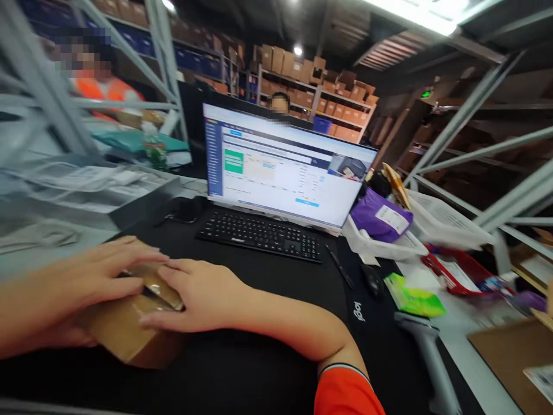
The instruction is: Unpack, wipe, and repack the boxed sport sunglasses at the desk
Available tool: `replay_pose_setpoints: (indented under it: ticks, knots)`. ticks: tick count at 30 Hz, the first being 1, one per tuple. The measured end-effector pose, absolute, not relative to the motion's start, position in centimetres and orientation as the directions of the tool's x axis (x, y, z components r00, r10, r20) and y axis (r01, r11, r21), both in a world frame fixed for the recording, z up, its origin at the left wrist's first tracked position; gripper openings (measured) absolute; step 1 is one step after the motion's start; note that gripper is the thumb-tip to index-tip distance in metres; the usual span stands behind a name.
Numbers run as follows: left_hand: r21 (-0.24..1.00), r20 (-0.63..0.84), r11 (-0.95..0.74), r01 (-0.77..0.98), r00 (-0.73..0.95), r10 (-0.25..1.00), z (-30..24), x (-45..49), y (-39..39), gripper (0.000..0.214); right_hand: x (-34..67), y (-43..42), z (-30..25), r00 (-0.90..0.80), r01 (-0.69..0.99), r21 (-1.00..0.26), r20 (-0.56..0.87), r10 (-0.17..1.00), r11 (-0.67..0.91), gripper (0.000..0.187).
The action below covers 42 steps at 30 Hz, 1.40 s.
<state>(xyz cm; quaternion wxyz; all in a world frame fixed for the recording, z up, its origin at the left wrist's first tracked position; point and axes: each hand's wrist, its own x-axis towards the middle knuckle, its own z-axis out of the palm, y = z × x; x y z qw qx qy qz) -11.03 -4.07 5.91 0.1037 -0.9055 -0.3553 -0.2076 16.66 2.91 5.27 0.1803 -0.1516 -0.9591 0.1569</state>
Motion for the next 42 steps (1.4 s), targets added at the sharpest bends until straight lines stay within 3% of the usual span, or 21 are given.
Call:
replay_pose_setpoints:
  ticks: [3, 7, 12, 18, 22, 26, 29, 31, 35, 42]
  knots:
    - [-0.055, 0.367, -0.623, 0.780, 0.596, 0.714, 7.0, -9.7, -5.9, 0.082, 14.4, 2.0, 4.8, -0.881, 0.295, -0.273, 0.294, 0.372, 0.916, 0.058]
    - [-0.107, 0.393, -0.605, 0.789, 0.592, 0.703, 6.7, -9.7, -7.1, 0.067, 13.9, 2.5, 2.8, -0.778, 0.340, -0.276, 0.454, 0.434, 0.899, 0.046]
    - [-0.022, 0.335, -0.622, 0.783, 0.592, 0.733, 6.3, -9.7, -6.8, 0.056, 13.8, 4.2, 1.2, -0.602, 0.330, -0.515, 0.531, 0.597, 0.791, 0.044]
    - [0.072, 0.268, -0.593, 0.802, 0.557, 0.786, 5.5, -10.6, -7.6, 0.038, 13.4, 6.0, 0.8, -0.395, 0.248, -0.781, 0.459, 0.796, 0.574, 0.040]
    - [0.086, 0.302, -0.610, 0.788, 0.563, 0.769, 3.9, -10.9, -6.8, 0.042, 13.4, 6.0, 1.3, -0.475, 0.284, -0.734, 0.451, 0.756, 0.617, 0.045]
    - [0.127, 0.430, -0.605, 0.786, 0.505, 0.748, 3.1, -9.3, -4.6, 0.075, 13.8, 6.1, 2.5, -0.553, 0.480, -0.430, 0.528, 0.644, 0.765, 0.037]
    - [0.125, 0.469, -0.604, 0.787, 0.490, 0.735, 2.9, -8.5, -4.1, 0.069, 14.2, 6.3, 2.8, -0.774, 0.363, -0.274, 0.443, 0.453, 0.890, 0.035]
    - [0.083, 0.527, -0.596, 0.799, 0.472, 0.706, 2.5, -8.6, -4.4, 0.052, 14.4, 6.3, 2.4, -0.836, 0.305, -0.315, 0.364, 0.411, 0.899, 0.042]
    - [-0.017, 0.668, -0.562, 0.827, 0.427, 0.609, 1.5, -9.0, -5.3, 0.020, 14.6, 6.1, 1.1, -0.805, 0.270, -0.537, 0.330, 0.494, 0.799, 0.050]
    - [-0.163, 0.767, -0.557, 0.814, 0.460, 0.447, 1.1, -8.8, -5.4, 0.020, 14.7, 5.2, 0.9, -0.774, 0.209, -0.742, 0.273, 0.572, 0.637, 0.056]
